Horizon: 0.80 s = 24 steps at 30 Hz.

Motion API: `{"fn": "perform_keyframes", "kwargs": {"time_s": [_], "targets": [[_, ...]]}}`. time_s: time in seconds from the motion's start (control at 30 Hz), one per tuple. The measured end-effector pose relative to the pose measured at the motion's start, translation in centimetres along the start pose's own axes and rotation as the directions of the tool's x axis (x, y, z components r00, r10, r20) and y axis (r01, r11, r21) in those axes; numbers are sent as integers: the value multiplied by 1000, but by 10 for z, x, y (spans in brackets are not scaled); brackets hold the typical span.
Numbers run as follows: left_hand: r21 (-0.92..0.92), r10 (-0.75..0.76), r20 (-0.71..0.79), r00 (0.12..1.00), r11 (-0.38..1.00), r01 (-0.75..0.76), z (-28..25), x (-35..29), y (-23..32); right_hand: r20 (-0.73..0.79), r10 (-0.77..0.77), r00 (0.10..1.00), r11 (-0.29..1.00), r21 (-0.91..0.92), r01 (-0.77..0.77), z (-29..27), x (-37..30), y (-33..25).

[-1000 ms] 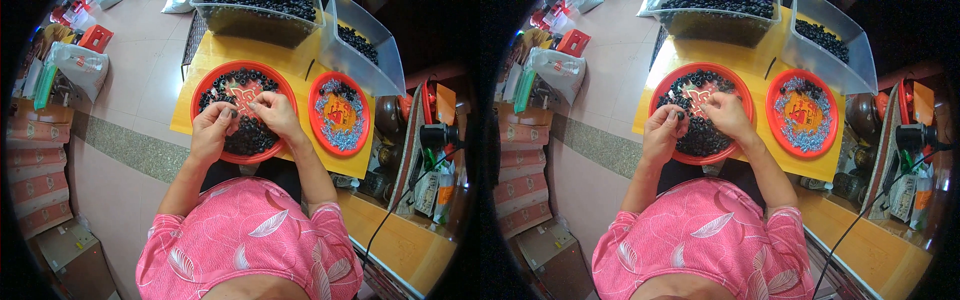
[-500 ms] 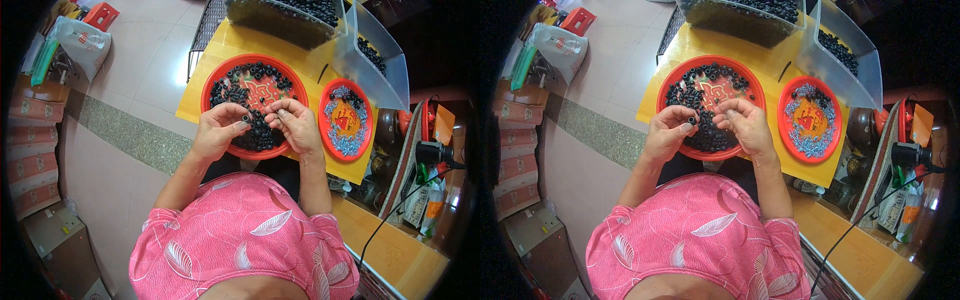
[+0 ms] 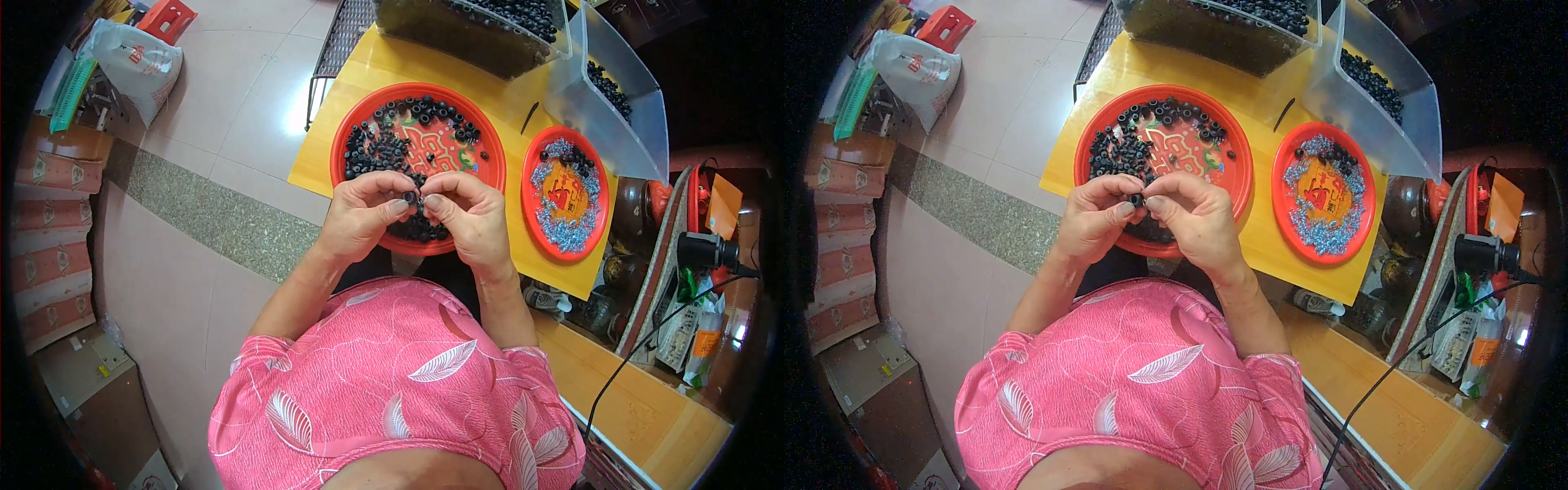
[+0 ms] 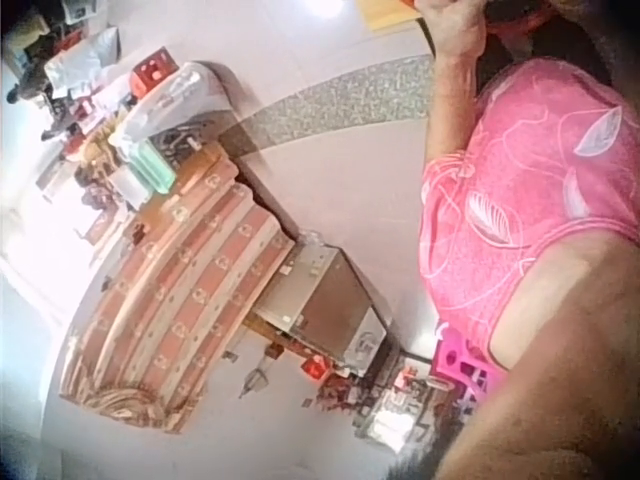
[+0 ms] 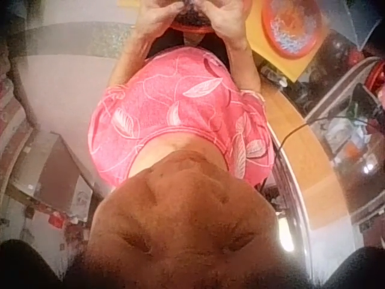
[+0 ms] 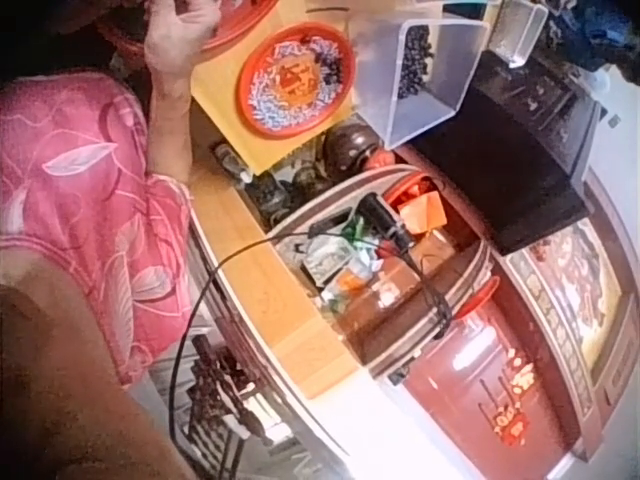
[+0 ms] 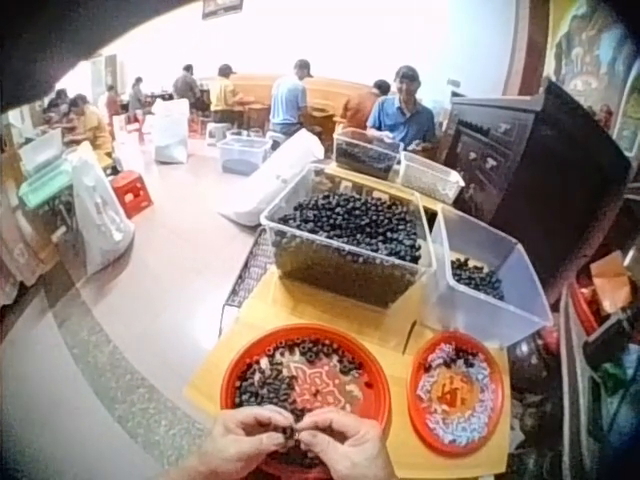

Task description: The person assembles small components by taking black rings and metal inserts from trays and fitting them together by hand.

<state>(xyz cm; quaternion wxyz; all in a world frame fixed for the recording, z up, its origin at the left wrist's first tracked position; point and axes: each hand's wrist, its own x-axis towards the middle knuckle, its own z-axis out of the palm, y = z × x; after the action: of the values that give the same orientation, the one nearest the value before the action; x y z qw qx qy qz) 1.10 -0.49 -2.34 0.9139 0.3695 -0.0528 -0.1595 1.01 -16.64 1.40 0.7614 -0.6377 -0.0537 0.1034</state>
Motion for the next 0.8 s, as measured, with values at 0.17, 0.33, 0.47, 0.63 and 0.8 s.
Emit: {"fn": "perform_keyframes", "kwargs": {"time_s": [0.17,0.33,0.47,0.63,0.8], "targets": [[32,40,26,999,999,-41,0,1,-2,-20,-27,999,999,-24,27,3,-1,0],[197,80,65,995,976,-92,-5,1,-4,33,-34,999,998,-54,35,2,-1,-1],[271,41,35,999,961,-49,-2,-1,-3,111,22,994,1000,5,-23,-7,6,7],[47,-118,8,993,992,117,-6,-4,1,96,93,991,991,-107,-83,-19,15,9],[-182,-88,-7,996,980,85,-14,3,-5,91,-302,949,587,-766,261,-37,47,13]]}}
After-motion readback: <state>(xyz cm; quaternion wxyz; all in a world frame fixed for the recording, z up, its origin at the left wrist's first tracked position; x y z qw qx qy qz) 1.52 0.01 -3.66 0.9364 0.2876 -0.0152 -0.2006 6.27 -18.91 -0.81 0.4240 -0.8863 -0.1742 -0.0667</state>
